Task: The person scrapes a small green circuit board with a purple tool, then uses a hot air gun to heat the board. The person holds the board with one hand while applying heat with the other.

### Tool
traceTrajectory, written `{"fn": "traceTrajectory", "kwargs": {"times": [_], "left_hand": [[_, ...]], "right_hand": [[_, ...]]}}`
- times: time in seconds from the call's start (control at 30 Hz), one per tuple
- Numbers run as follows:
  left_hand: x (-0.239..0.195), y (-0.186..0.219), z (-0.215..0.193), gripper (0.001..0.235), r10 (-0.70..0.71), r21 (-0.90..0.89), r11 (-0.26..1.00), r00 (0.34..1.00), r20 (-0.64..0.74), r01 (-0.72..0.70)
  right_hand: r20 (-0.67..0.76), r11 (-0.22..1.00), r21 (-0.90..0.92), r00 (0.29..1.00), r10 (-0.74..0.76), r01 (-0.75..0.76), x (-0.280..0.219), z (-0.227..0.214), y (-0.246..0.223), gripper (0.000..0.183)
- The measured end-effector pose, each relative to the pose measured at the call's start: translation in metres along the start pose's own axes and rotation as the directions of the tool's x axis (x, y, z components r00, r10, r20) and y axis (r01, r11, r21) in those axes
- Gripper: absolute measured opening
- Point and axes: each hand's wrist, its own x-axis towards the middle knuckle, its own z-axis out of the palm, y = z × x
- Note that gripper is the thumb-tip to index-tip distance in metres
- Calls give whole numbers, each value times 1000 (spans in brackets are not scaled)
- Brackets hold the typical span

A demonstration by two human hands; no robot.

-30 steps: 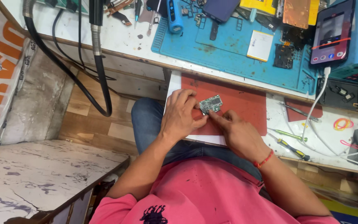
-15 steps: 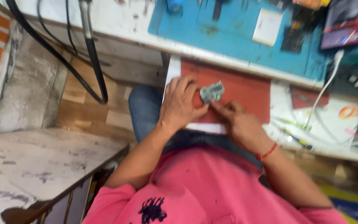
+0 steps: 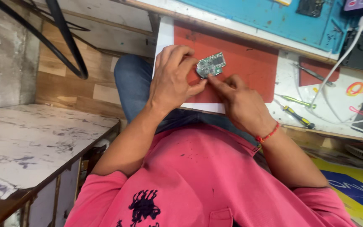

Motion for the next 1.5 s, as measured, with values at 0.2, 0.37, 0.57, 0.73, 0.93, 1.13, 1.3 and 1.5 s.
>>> {"fn": "traceTrajectory", "kwargs": {"times": [0.2, 0.37, 0.57, 0.73, 0.93, 1.13, 1.3, 1.5], "left_hand": [[-9, -3, 5, 40, 41, 10, 999, 999, -1, -41], [-7, -2, 6, 43, 55, 17, 998, 998, 2, -55], [-6, -4, 3, 50, 75, 15, 997, 997, 4, -75], [-4, -7, 0, 58, 54, -2, 999, 998, -16, -54], [-7, -2, 4, 62, 34, -4, 999, 999, -9, -34], [-7, -4, 7, 61, 29, -22, 999, 999, 25, -28], [-3, -9, 3, 69, 2, -27, 1000, 1000, 7, -2], [1, -6, 4, 70, -11, -36, 999, 1000, 21, 12]], "right_hand": [[-27, 1000, -8, 999, 24, -24, -11, 1, 3, 61], [-132, 996, -5, 988, 82, -84, -11, -4, -3, 52], [-25, 998, -9, 998, -60, 60, -6, -4, -11, 61], [28, 1000, -2, 1000, -7, 7, 10, -4, -16, 57], [18, 1000, 21, 1000, -3, 3, -3, -19, -22, 52], [33, 999, -21, 998, 48, -47, -9, -6, -8, 55], [39, 997, 66, 999, 31, -34, -1, 13, -7, 60], [-32, 993, 117, 999, -4, 8, 0, -4, -37, 63]]}}
